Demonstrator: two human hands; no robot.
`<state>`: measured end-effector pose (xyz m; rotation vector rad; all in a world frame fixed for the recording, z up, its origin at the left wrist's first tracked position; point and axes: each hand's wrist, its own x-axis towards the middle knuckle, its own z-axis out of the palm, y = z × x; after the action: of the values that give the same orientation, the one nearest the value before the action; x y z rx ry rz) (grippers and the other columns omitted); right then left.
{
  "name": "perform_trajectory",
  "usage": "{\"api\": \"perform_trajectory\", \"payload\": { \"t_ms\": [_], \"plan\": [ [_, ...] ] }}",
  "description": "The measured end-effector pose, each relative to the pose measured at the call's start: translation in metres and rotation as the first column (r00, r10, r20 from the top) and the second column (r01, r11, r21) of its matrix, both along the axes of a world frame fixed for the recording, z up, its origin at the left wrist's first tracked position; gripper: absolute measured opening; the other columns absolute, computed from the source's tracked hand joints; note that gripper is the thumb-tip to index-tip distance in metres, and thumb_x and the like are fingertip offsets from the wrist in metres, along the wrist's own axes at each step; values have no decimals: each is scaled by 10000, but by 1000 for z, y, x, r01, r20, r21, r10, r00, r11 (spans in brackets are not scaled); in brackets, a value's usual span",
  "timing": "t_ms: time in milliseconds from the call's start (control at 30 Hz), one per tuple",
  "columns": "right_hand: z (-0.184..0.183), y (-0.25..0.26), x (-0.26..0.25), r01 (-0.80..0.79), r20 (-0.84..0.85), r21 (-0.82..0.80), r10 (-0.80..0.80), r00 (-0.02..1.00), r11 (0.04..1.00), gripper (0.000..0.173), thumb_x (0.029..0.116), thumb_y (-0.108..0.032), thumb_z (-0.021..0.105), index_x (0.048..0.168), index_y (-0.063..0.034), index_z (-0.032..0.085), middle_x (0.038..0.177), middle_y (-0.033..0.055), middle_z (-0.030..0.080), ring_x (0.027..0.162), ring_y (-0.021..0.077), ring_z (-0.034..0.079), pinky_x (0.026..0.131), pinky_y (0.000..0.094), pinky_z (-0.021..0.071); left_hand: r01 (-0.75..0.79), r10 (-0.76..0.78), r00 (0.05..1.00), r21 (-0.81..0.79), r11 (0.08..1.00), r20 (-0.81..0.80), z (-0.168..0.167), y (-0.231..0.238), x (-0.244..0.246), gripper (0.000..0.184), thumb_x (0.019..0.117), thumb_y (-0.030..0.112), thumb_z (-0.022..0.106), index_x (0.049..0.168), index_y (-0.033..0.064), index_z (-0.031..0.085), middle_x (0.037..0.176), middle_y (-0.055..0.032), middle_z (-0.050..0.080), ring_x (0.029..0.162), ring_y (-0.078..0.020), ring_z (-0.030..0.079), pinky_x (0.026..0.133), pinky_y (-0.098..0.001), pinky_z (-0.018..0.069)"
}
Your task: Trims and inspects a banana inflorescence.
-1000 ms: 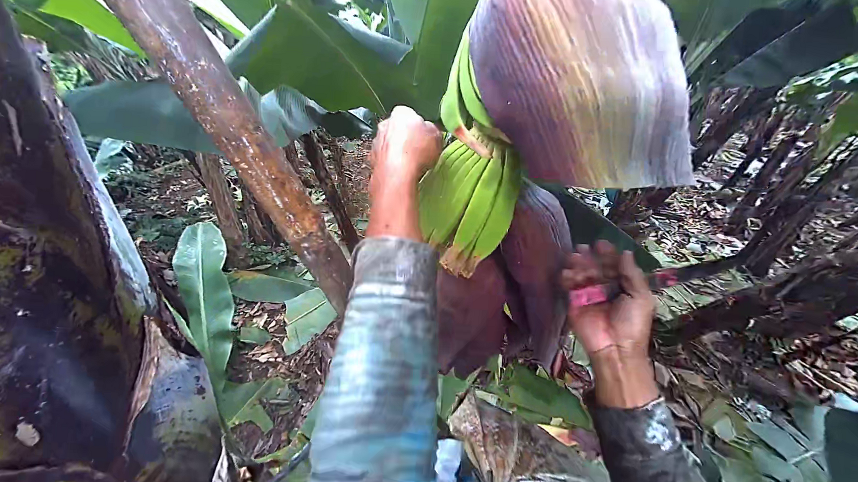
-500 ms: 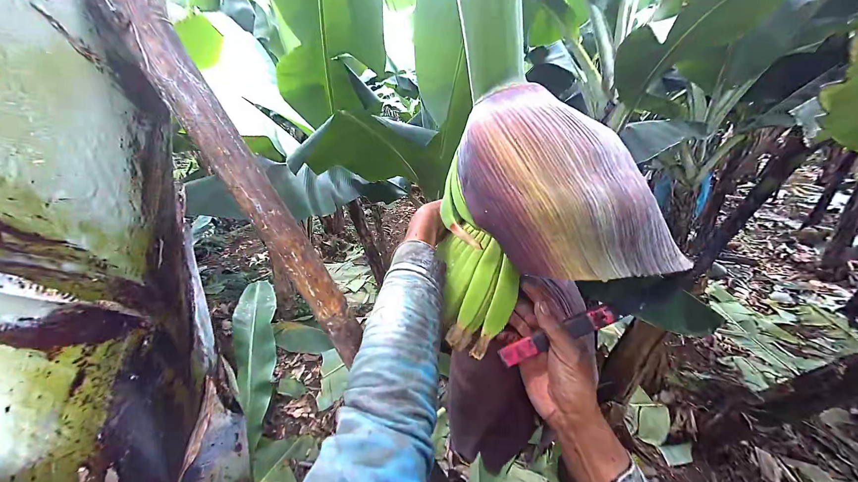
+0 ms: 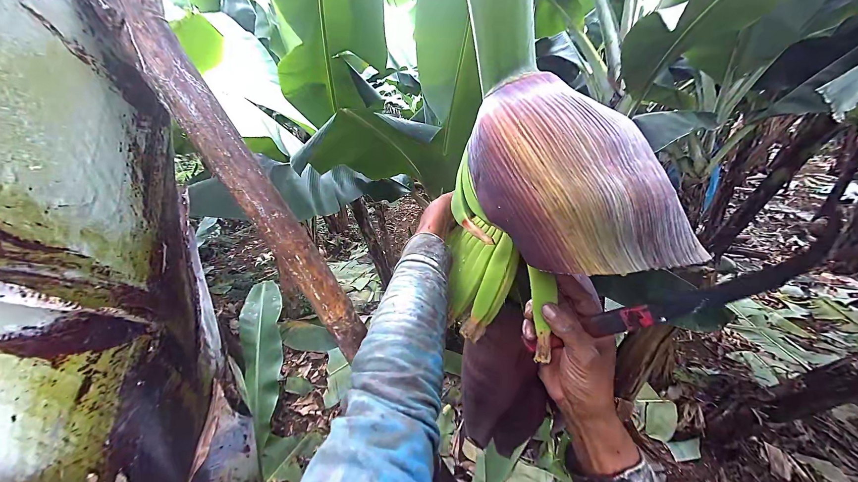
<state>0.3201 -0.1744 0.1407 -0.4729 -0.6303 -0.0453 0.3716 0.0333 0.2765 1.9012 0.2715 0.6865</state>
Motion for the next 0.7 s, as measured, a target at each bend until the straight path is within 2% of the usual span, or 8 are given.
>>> {"api": "perform_trajectory", "payload": {
  "t_ms": [100,167,267,367,467,533,600,700],
  "plan": [
    [-5,1,12,188,123,-12,-186,975,982,377,891,59,642,1264,96,601,1009,183,708,664,167,668,559,288,590,-7,8,1000,38,999,-11,3,-1,0,364,1081,305,477,1206,30,681,1206,-152,690,1138,-232,643,1007,-453,491],
    [-5,-3,16,213,168,-61,-201,965,975,387,872,45,675,1250,82,602,1005,163,707,671,172,674,570,301,601,-21,21,1000,-7,1000,-15,7,-6,-4,362,1086,298,480,1224,26,676,1226,-154,684,1155,-229,637,1018,-445,487],
    [0,-10,19,179,199,-185,-142,970,966,424,864,-5,696,1264,42,563,964,123,713,660,180,678,567,327,605,-29,29,1000,33,999,-3,16,-6,-8,341,1089,265,474,1201,15,677,1199,-158,686,1123,-218,639,996,-437,489],
    [4,-9,17,224,240,-167,-181,954,960,288,887,-28,687,1148,-29,566,787,56,685,551,163,638,502,315,583,-41,47,998,152,988,-41,16,-13,-14,396,1117,259,418,1362,12,607,1364,-202,628,1305,-285,577,1123,-482,414],
    [9,0,9,336,301,-126,-287,909,933,239,904,-58,672,1117,-66,565,741,20,659,527,147,615,500,305,575,-39,49,998,199,979,-48,11,-20,-19,435,1133,250,347,1440,5,535,1453,-224,562,1391,-330,505,1173,-517,359],
    [18,2,1,405,290,-109,-361,886,908,226,886,-44,678,1087,-65,576,736,23,673,512,151,618,476,306,572,-43,69,996,338,940,-63,14,-21,-15,396,1118,179,382,1412,-38,535,1440,-255,559,1383,-379,506,1158,-546,372],
    [30,0,-7,456,280,-110,-412,867,883,264,860,-14,683,1084,-44,548,760,32,676,504,157,620,447,306,570,-53,81,996,462,885,-41,16,-15,2,366,1095,185,443,1344,-36,595,1379,-246,609,1336,-378,551,1123,-564,400],
    [44,-2,-19,516,283,-164,-461,841,841,273,835,8,695,1047,-87,552,733,-24,663,485,126,610,430,283,569,-59,121,989,514,856,-88,23,-12,17,366,1086,235,463,1295,-11,635,1336,-227,638,1311,-383,566,1073,-621,412]
  ]
}}
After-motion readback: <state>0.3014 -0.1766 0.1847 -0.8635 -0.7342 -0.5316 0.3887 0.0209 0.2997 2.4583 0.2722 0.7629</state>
